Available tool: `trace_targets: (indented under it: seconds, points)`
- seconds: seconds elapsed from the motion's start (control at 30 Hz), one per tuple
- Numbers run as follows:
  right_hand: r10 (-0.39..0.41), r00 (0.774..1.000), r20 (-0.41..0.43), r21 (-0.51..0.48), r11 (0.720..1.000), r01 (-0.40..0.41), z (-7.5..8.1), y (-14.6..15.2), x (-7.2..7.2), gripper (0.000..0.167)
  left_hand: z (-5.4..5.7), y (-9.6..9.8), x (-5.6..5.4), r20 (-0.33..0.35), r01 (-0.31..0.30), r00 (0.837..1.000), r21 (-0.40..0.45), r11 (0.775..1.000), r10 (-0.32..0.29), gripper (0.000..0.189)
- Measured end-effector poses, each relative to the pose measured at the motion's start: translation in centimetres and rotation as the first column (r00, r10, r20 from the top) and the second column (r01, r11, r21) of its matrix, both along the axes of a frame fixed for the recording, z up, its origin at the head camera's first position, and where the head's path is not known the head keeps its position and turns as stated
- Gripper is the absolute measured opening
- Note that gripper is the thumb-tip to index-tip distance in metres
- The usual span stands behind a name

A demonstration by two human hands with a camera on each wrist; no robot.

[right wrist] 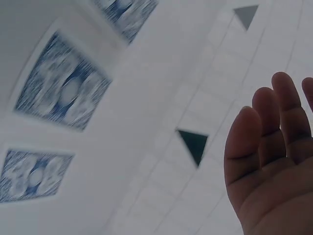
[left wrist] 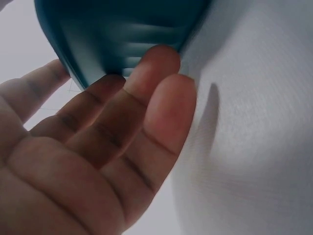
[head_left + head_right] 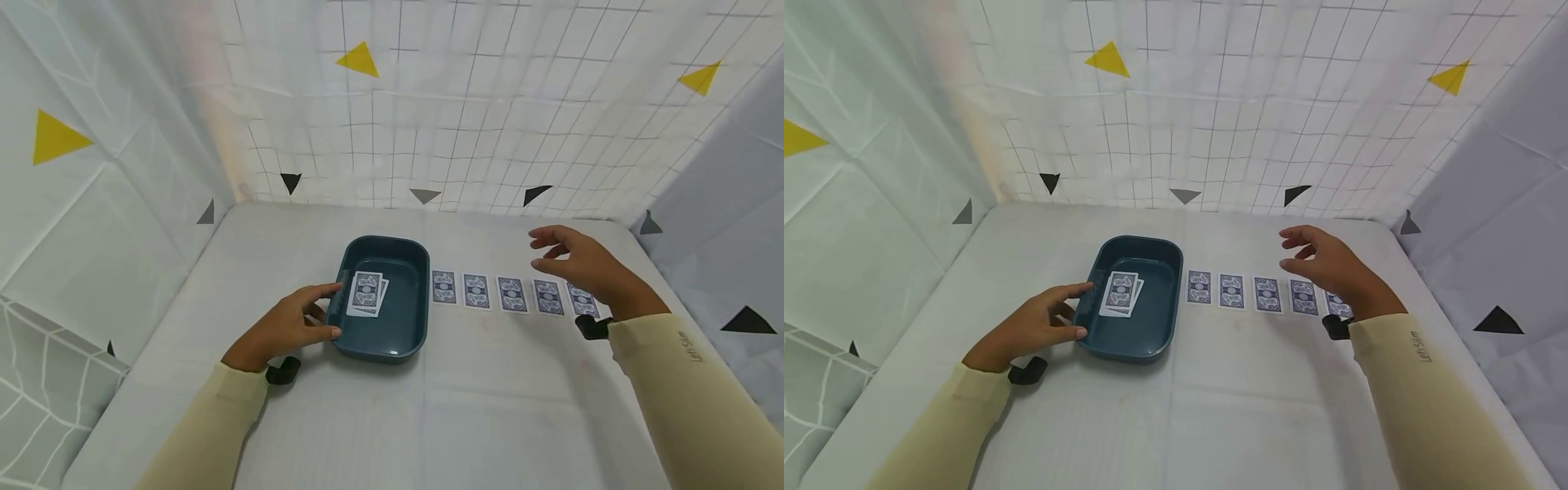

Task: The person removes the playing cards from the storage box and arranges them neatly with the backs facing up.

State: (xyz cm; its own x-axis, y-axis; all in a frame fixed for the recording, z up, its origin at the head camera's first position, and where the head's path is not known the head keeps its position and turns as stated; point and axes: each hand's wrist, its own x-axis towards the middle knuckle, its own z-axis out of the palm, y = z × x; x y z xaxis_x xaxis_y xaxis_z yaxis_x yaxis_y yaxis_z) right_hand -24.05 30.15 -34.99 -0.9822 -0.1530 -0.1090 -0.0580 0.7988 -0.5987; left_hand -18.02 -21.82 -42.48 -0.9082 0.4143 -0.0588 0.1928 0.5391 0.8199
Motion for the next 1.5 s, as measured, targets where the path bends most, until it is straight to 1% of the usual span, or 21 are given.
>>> trace_targets:
  seconds: [0.13,0.27,0.47,0.63,0.83,1.1,1.27,1.37,1.5]
  points:
    - [0.035,0.998,-0.048,0.006,0.999,-0.035,1.2,-3.3,-0.1,0.065,0.0,-0.1,0.0,-0.007,0.006,1.0,0.001,1.0,-0.006,0.083]
    - [0.081,0.994,-0.069,-0.015,0.997,-0.082,2.1,-6.5,-0.3,0.063,-0.1,-0.2,0.1,-0.013,0.007,1.0,-0.002,1.0,-0.007,0.084]
    - [0.148,0.986,-0.077,-0.053,0.987,-0.152,2.5,-10.9,-0.6,0.062,-0.2,-0.1,0.0,-0.016,0.009,1.0,0.001,1.0,-0.009,0.083]
    - [0.208,0.975,-0.075,-0.086,0.973,-0.214,2.0,-13.9,-0.9,0.06,-0.6,0.0,-0.1,-0.019,0.01,1.0,0.009,1.0,-0.01,0.082]
    - [0.263,0.963,-0.066,-0.111,0.957,-0.269,1.3,-16.7,-0.8,0.06,-0.7,0.0,-0.1,-0.024,0.012,1.0,0.016,1.0,-0.011,0.082]
    - [0.302,0.953,-0.016,-0.128,0.945,-0.302,0.6,-20.2,-0.9,0.065,-0.5,0.0,0.0,-0.011,0.006,1.0,0.014,1.0,-0.006,0.082]
    - [0.323,0.947,-0.003,-0.139,0.937,-0.32,0.1,-22.0,-1.0,0.068,-0.4,0.0,-0.1,-0.009,0.013,1.0,0.01,1.0,-0.013,0.083]
    - [0.313,0.95,0.009,-0.135,0.941,-0.309,-0.2,-23.2,-1.1,0.07,-0.5,0.0,-0.1,-0.008,0.016,1.0,0.011,1.0,-0.015,0.083]
    - [0.299,0.954,0.028,-0.111,0.949,-0.294,-1.0,-24.3,-1.4,0.072,-0.5,0.0,-0.1,-0.004,0.014,1.0,0.007,1.0,-0.014,0.083]
